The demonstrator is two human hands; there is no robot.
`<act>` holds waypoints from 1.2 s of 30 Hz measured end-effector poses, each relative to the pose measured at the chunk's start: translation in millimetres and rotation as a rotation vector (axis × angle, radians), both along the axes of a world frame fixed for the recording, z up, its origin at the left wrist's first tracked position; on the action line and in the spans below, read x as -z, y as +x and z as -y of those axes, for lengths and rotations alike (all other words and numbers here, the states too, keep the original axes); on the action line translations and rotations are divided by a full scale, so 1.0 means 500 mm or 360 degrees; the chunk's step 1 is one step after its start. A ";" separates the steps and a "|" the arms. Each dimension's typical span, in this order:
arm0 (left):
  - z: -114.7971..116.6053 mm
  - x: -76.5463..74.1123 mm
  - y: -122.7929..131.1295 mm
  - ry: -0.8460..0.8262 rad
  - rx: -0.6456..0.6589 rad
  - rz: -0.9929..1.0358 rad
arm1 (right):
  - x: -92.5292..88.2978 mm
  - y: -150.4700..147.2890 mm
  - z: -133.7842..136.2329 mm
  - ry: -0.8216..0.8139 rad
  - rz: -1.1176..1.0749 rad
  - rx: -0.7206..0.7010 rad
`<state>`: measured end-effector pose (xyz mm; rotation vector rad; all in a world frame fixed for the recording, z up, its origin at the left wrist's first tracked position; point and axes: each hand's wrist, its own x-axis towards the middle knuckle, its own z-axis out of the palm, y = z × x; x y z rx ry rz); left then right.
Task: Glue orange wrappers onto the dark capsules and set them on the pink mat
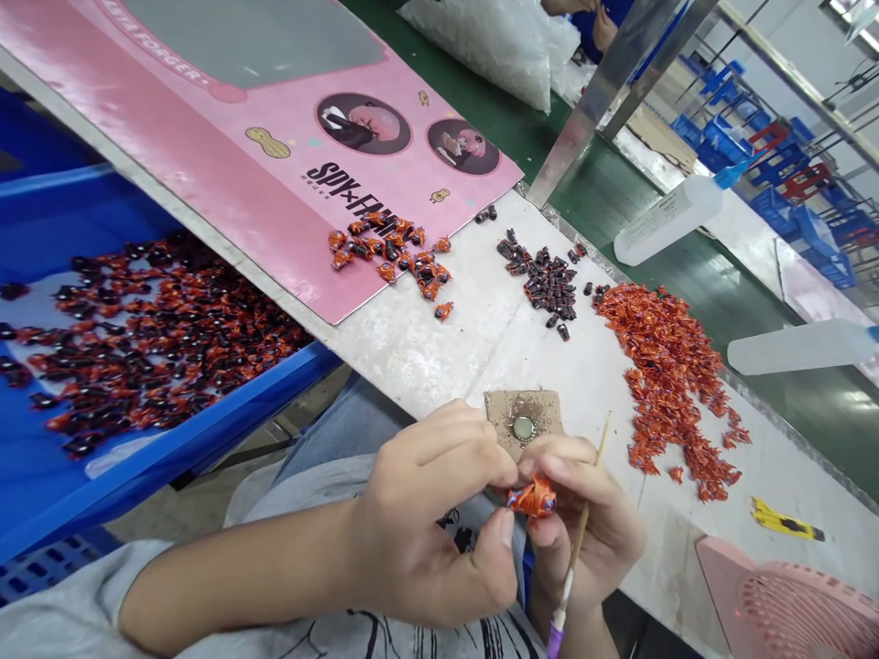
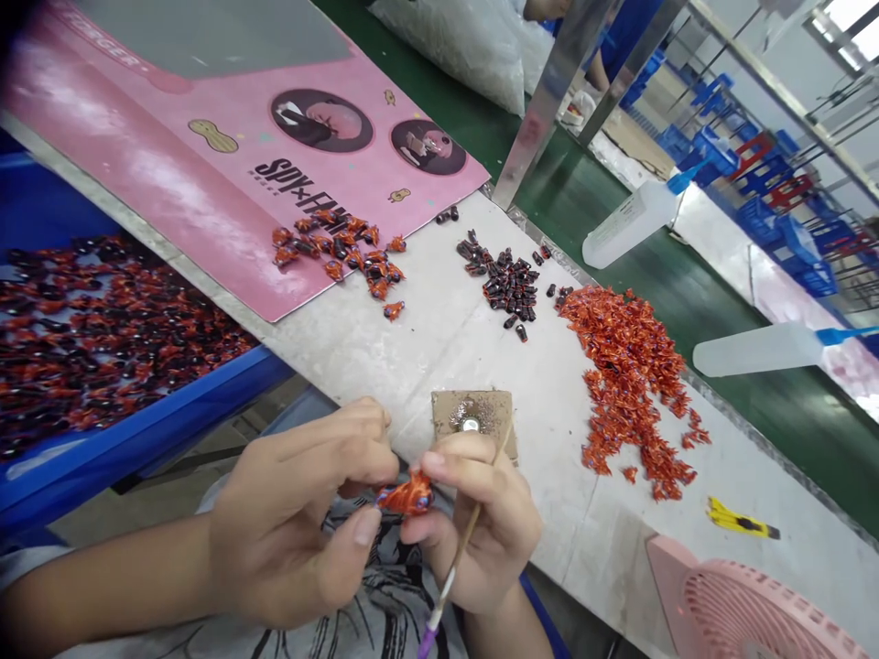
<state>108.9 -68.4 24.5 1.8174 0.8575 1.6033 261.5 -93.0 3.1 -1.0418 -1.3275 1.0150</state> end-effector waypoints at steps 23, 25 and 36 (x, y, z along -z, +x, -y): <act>-0.030 0.051 -0.019 -0.0947 0.0648 0.0725 | 0.011 -0.018 -0.014 0.0022 -0.0120 0.0093; -0.033 0.057 -0.021 -0.0959 0.0683 0.0787 | 0.011 -0.016 -0.014 0.0038 -0.0119 0.0077; -0.035 0.060 -0.024 -0.1091 0.0676 0.0896 | 0.002 -0.015 -0.015 0.0068 -0.0101 0.0167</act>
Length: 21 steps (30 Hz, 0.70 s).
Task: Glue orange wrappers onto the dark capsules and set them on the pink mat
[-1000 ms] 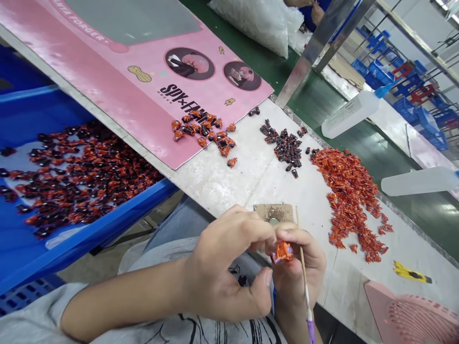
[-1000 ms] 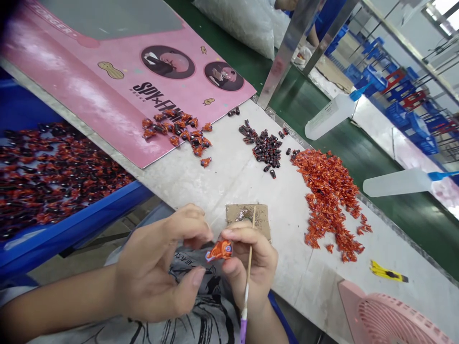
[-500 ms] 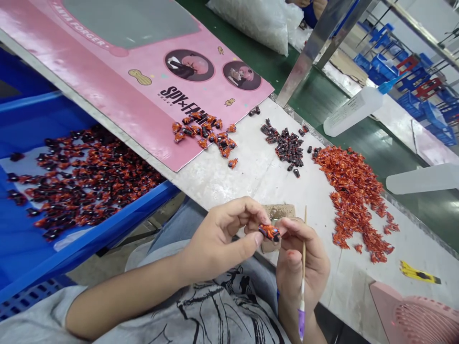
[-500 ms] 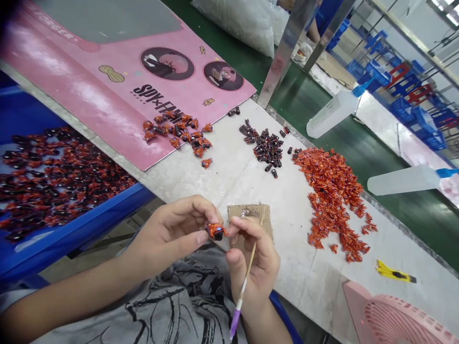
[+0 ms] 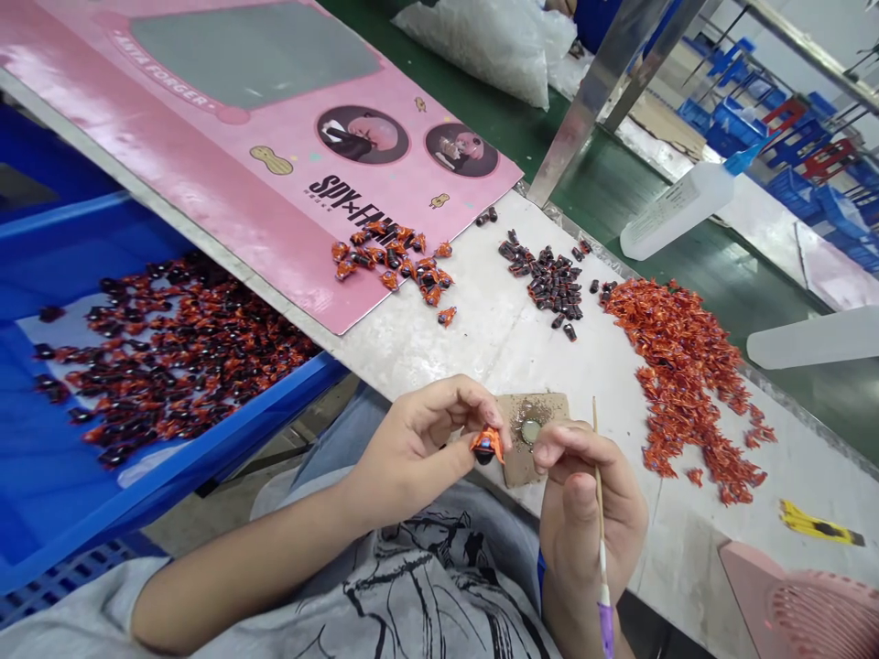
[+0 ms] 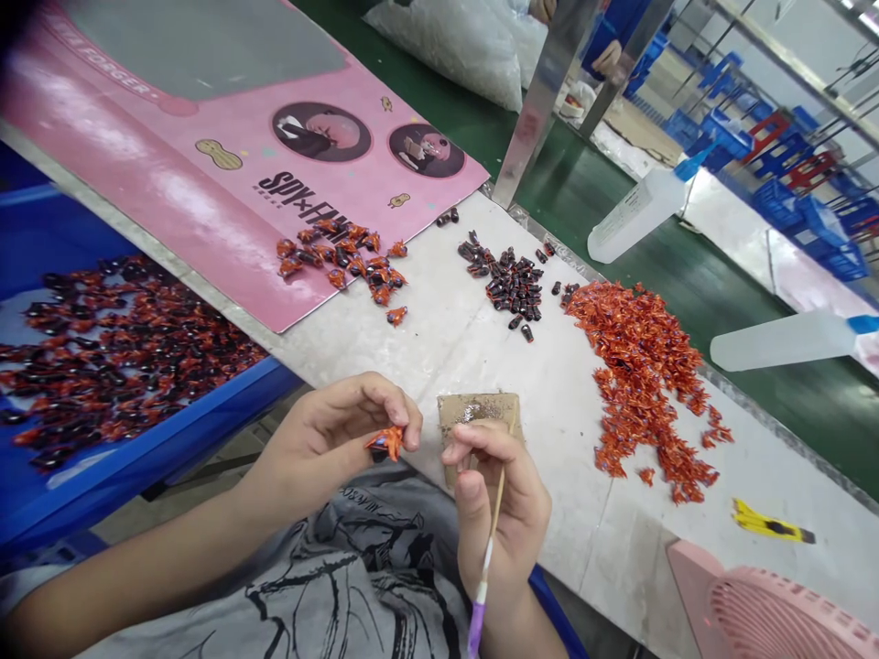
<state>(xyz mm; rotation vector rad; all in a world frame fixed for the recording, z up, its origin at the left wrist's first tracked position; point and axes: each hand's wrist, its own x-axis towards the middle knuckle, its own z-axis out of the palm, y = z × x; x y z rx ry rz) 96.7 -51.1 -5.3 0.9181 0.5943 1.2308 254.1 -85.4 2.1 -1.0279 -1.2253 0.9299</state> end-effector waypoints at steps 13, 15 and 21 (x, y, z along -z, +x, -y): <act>-0.019 0.028 -0.052 0.0514 -0.0703 -0.1026 | 0.021 0.048 0.005 0.0114 0.0494 0.0335; -0.046 0.050 -0.098 0.0722 -0.0988 -0.1505 | 0.030 0.094 0.022 0.0186 0.0899 0.0481; -0.151 0.086 -0.181 0.1168 -0.0934 -0.2404 | 0.075 0.218 0.091 0.0443 0.2025 0.0781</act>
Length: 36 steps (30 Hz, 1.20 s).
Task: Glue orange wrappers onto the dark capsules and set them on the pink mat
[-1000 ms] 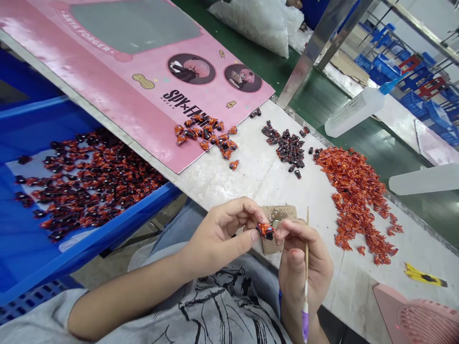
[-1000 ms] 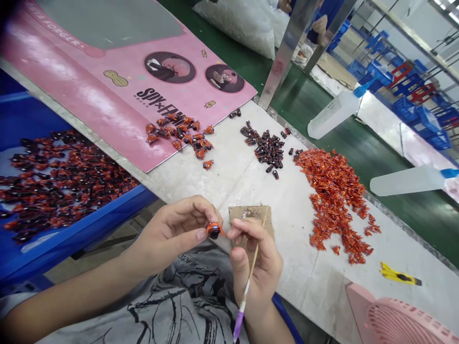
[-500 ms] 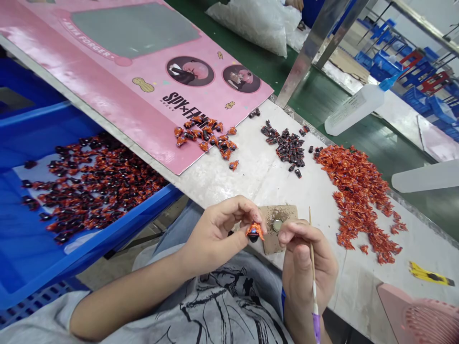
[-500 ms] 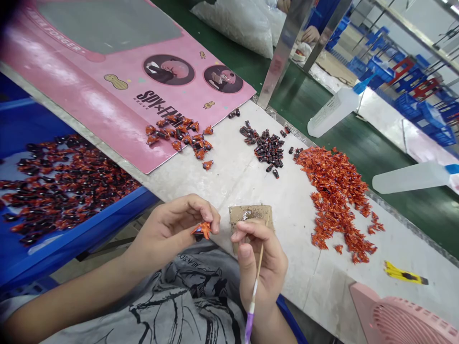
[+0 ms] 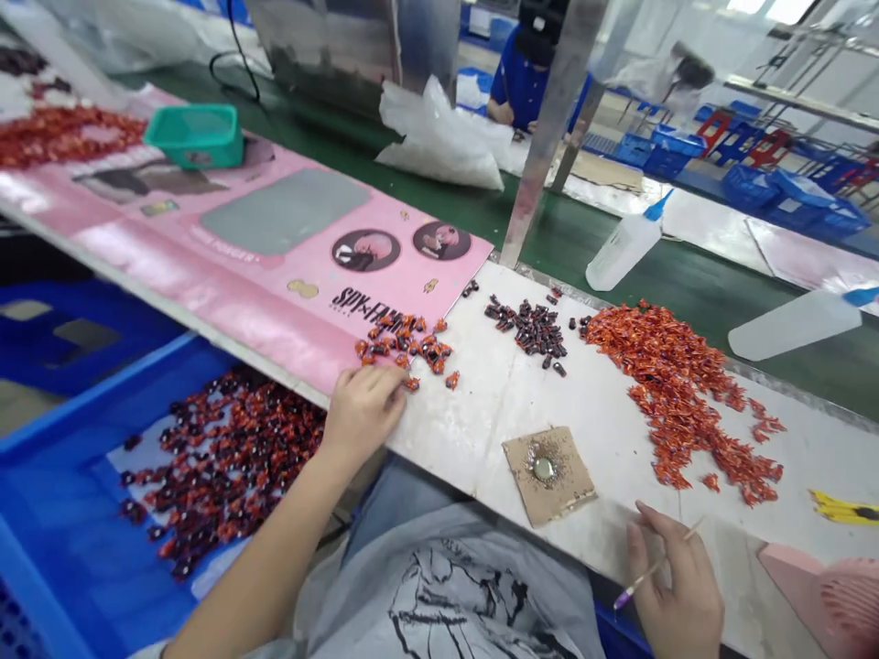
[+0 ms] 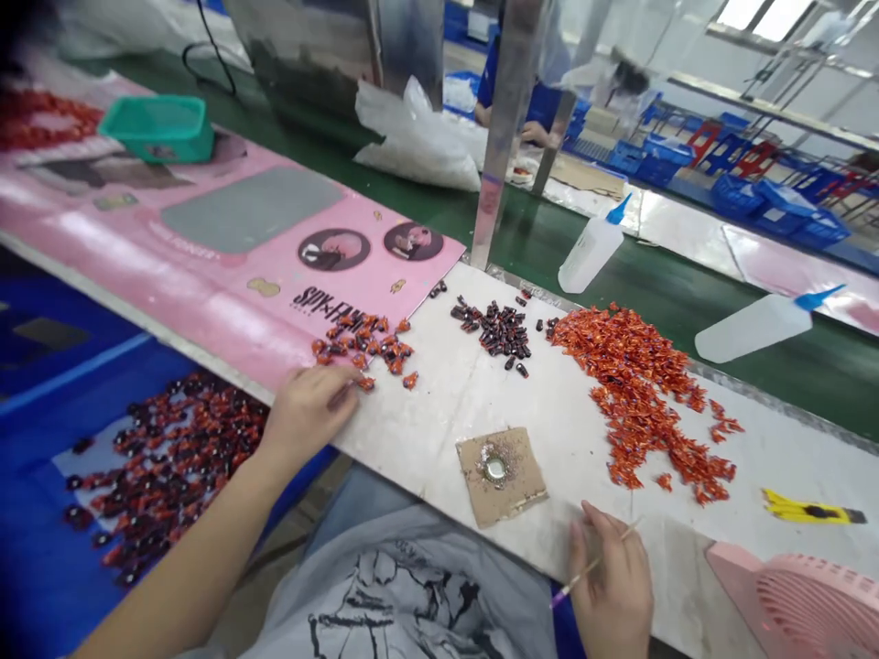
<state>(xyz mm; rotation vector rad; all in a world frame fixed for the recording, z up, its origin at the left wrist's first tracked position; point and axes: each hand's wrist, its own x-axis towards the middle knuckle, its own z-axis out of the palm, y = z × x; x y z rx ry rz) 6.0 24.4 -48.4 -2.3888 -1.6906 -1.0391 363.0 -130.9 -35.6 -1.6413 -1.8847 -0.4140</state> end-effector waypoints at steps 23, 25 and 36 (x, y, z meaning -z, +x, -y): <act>-0.309 -0.052 0.206 -0.0499 0.0631 -0.0567 | 0.055 -0.033 0.020 0.0334 0.0111 0.0475; -0.303 -0.046 0.203 -0.0512 0.0616 -0.0484 | 0.063 -0.030 0.024 0.0341 0.0076 0.0474; -0.238 -0.071 0.158 -0.0648 0.0513 0.0496 | 0.048 -0.028 0.027 0.0410 -0.1072 0.0637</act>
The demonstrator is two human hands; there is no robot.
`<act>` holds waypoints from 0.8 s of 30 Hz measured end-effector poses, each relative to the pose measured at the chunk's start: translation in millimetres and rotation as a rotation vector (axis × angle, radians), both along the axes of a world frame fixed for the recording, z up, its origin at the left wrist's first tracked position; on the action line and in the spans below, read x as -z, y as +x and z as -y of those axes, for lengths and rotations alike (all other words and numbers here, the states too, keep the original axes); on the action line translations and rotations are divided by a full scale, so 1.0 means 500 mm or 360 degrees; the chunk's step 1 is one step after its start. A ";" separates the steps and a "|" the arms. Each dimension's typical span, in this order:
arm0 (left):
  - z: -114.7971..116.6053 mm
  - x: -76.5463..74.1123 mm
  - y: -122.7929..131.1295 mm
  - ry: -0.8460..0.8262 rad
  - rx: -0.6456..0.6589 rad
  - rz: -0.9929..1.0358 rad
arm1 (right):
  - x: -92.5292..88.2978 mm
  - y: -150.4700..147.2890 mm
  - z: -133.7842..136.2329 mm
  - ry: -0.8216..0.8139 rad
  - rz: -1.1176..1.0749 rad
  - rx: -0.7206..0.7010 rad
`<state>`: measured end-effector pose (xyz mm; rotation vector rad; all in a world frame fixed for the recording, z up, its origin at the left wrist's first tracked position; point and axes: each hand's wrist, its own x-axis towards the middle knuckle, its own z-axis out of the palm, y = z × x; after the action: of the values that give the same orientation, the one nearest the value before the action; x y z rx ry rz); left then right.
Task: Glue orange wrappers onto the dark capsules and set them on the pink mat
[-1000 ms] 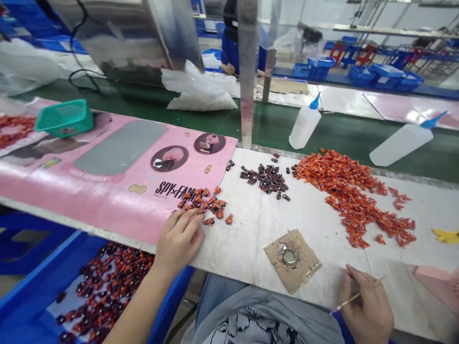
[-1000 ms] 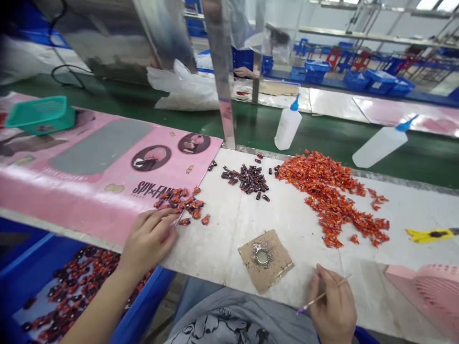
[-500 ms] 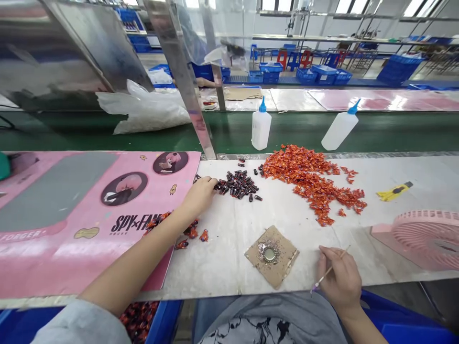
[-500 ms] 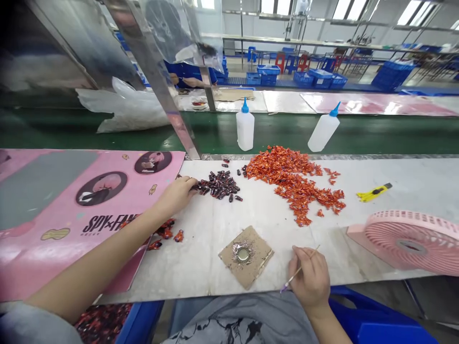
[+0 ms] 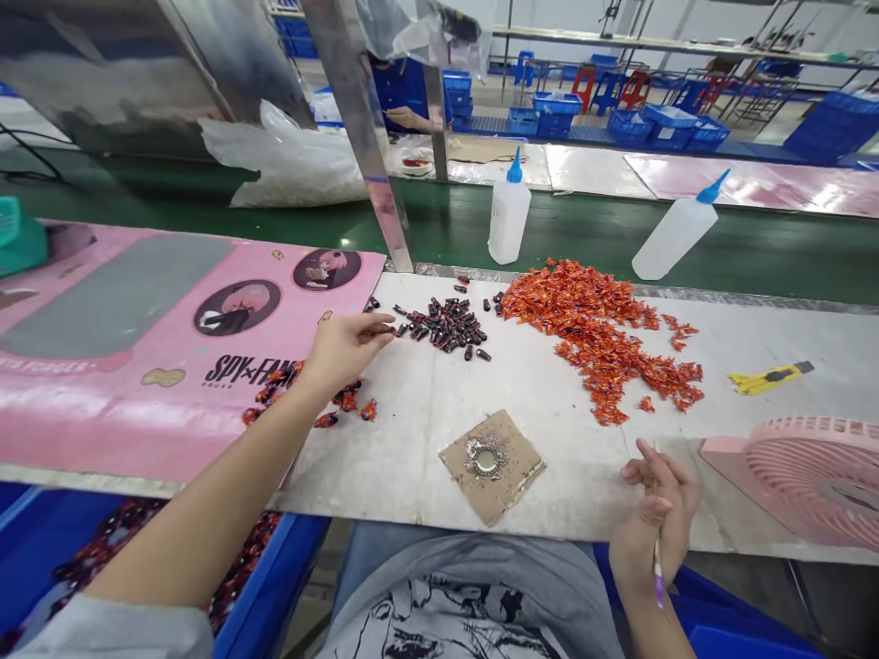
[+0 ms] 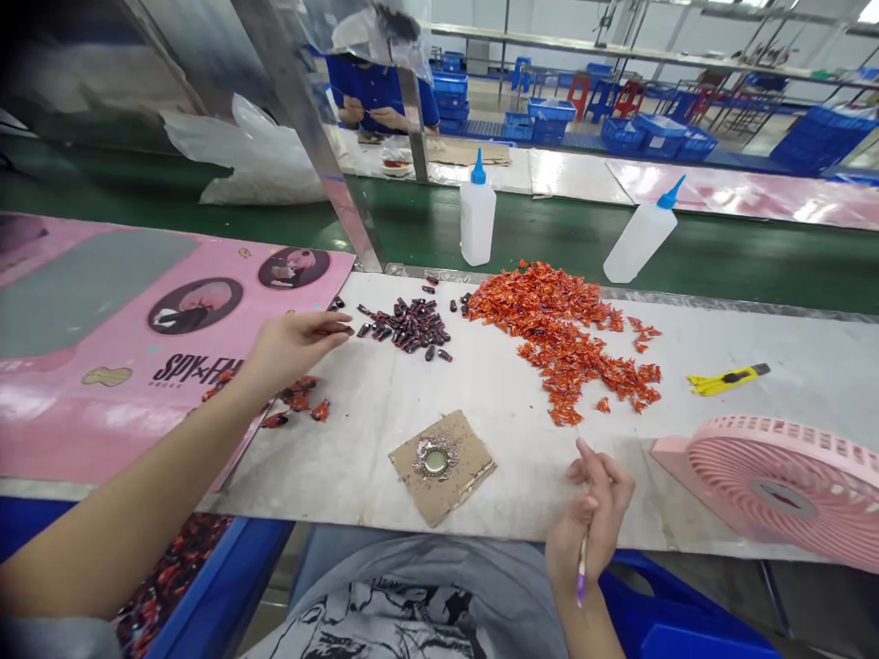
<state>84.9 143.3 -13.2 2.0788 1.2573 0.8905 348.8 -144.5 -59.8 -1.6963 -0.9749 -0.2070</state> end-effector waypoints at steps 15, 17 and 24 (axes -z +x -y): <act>0.340 0.062 0.073 -0.1211 -0.0277 0.1708 | -0.043 -0.101 -0.108 -0.0323 -0.1003 -0.1180; 0.342 0.059 0.076 -0.1199 -0.0228 0.1673 | -0.037 -0.104 -0.108 -0.0333 -0.0929 -0.1099; 0.360 0.033 0.082 -0.1112 -0.0149 0.1624 | -0.031 -0.109 -0.108 -0.0454 -0.0617 -0.1046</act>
<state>125.7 -36.9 -29.9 0.8082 0.8782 1.1159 294.2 -90.7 -44.4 -1.4916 -1.2399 0.6948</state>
